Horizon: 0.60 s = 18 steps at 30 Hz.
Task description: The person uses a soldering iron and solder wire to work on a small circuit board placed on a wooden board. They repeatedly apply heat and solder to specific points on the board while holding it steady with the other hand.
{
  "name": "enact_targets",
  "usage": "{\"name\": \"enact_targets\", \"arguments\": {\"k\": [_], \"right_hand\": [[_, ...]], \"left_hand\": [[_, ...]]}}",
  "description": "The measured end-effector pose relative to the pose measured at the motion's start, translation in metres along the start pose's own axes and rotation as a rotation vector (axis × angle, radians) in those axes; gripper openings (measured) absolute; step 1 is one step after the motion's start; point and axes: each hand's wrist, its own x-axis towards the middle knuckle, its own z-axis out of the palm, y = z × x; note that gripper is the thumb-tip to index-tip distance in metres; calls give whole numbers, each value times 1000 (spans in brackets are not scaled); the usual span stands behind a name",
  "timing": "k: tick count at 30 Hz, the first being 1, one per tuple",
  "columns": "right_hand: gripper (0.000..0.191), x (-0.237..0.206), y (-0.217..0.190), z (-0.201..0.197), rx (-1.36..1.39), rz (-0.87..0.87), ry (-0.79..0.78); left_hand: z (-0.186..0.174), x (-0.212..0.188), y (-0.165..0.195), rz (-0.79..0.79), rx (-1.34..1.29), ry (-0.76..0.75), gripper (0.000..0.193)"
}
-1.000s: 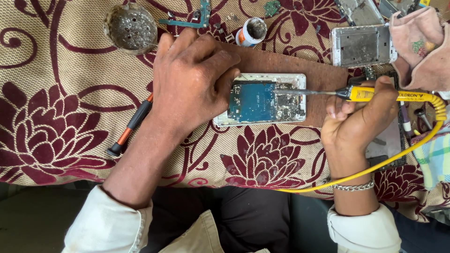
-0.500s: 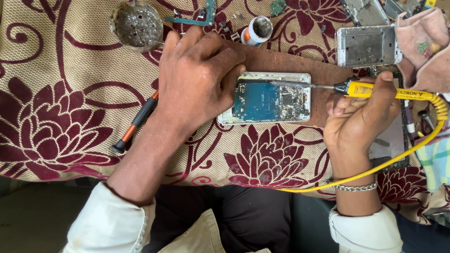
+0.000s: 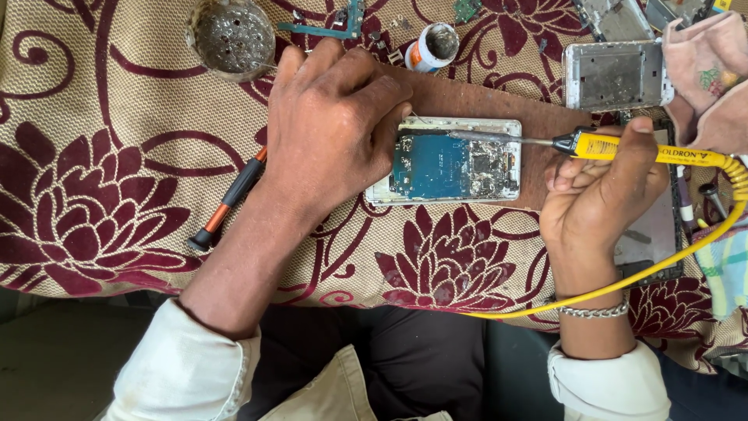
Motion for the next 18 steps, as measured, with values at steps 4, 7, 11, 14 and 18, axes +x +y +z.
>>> {"name": "enact_targets", "arguments": {"k": [4, 7, 11, 14, 18], "right_hand": [[40, 0, 0, 0, 19, 3, 4], [40, 0, 0, -1, 55, 5, 1], [40, 0, -1, -1, 63, 5, 3], [38, -1, 0, -2, 60, 2, 1], [40, -1, 1, -3, 40, -5, -6]], "left_hand": [[-1, 0, 0, 3, 2, -1, 9], [-2, 0, 0, 11, 5, 9, 9], [-4, 1, 0, 3, 2, 11, 11], [-5, 1, 0, -2, -6, 16, 9], [-5, 2, 0, -6, -2, 25, 11]]}}
